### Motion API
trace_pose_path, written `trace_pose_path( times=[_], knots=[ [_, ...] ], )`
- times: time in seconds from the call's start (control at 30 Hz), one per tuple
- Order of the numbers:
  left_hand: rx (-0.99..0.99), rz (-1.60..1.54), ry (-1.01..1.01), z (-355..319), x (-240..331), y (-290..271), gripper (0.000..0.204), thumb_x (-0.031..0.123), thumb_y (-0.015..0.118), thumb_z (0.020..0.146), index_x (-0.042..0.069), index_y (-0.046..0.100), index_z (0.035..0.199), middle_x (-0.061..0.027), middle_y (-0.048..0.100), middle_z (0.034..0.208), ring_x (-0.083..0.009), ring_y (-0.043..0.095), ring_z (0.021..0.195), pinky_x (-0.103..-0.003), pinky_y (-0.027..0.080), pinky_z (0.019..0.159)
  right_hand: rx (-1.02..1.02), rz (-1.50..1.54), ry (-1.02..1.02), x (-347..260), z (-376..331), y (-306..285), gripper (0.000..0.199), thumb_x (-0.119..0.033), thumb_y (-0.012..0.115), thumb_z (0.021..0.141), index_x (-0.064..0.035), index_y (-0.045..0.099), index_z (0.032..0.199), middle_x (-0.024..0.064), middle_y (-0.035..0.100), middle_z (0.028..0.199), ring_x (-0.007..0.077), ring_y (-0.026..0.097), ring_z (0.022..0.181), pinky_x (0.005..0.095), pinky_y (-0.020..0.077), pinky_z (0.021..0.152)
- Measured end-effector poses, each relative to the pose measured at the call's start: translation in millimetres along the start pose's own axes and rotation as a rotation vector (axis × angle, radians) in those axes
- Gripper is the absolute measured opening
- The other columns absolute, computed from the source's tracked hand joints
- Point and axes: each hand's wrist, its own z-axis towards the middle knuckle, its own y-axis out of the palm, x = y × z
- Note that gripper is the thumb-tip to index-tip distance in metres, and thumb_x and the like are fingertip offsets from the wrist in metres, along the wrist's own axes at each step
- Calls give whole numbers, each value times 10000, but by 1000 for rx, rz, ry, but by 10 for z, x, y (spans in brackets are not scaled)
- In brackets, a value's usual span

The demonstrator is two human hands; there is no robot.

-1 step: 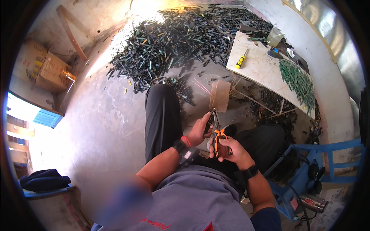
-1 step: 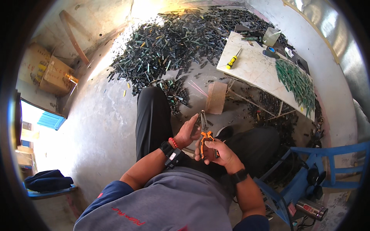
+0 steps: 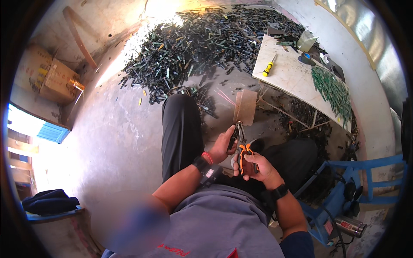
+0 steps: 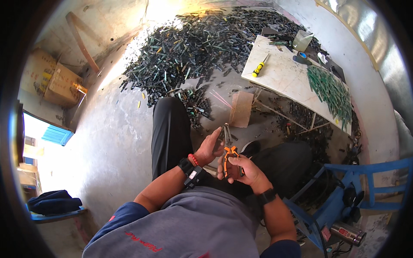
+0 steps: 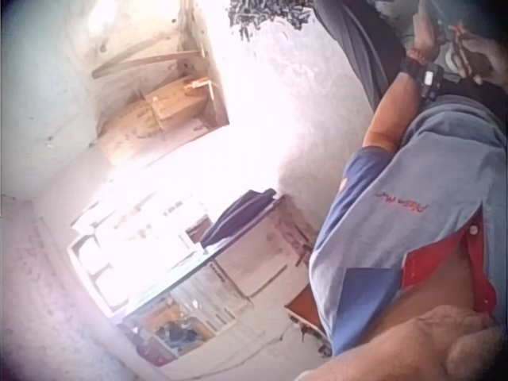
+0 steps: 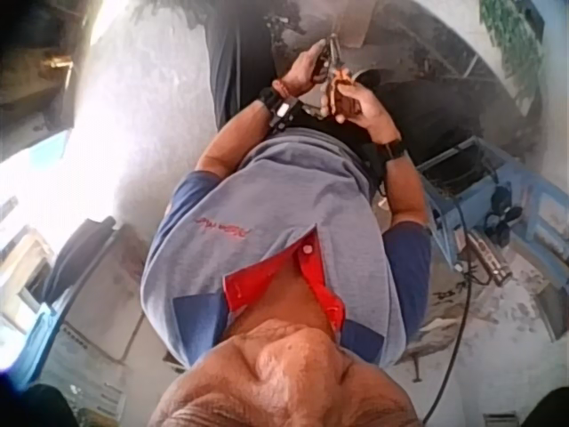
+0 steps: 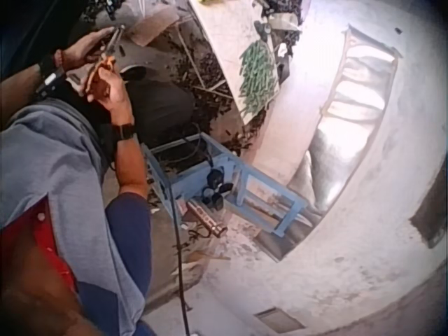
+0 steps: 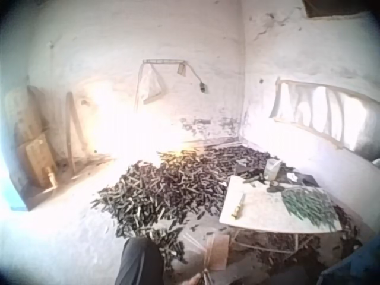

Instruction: The person sits on the floor and uses a screwdriver to pry components off a green circuit board. They then use pliers to pull and strip wires from the board, dropping the removed parts onto a large pile of debris on the floor.

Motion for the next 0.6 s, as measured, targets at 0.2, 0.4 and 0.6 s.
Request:
trace_pose_path(
  times=[0.2, 0.4, 0.6],
  knots=[
    [1, -86, -60, 44, -16, -23, 199, 157, 388, 981, -4, 436, 1089, 3, 353, 597, -89, 305, 501, -240, 271, 436, 9, 39, -3, 5, 16, -2, 376, -336, 529, 914, -5, 533, 1092, 145, 640, 893, 282, 669, 776, 278, 513, 469],
    [111, 180, 52, 12, 67, 104, 456, 454, 388, 968, 54, 475, 767, -1, 403, 556, -92, 335, 450, -251, 268, 423, 4, 206, -35, 47, 45, 37, 357, -333, 502, 937, -23, 529, 1112, 147, 632, 887, 278, 668, 735, 275, 488, 412],
    [140, 80, -37, -7, 107, 166, 538, 549, 396, 951, 89, 470, 681, 5, 419, 549, -92, 323, 420, -248, 247, 408, 10, 222, -57, 88, 64, -10, 313, -318, 483, 952, -51, 533, 1108, 145, 628, 879, 277, 659, 700, 271, 465, 396]
  ],
)
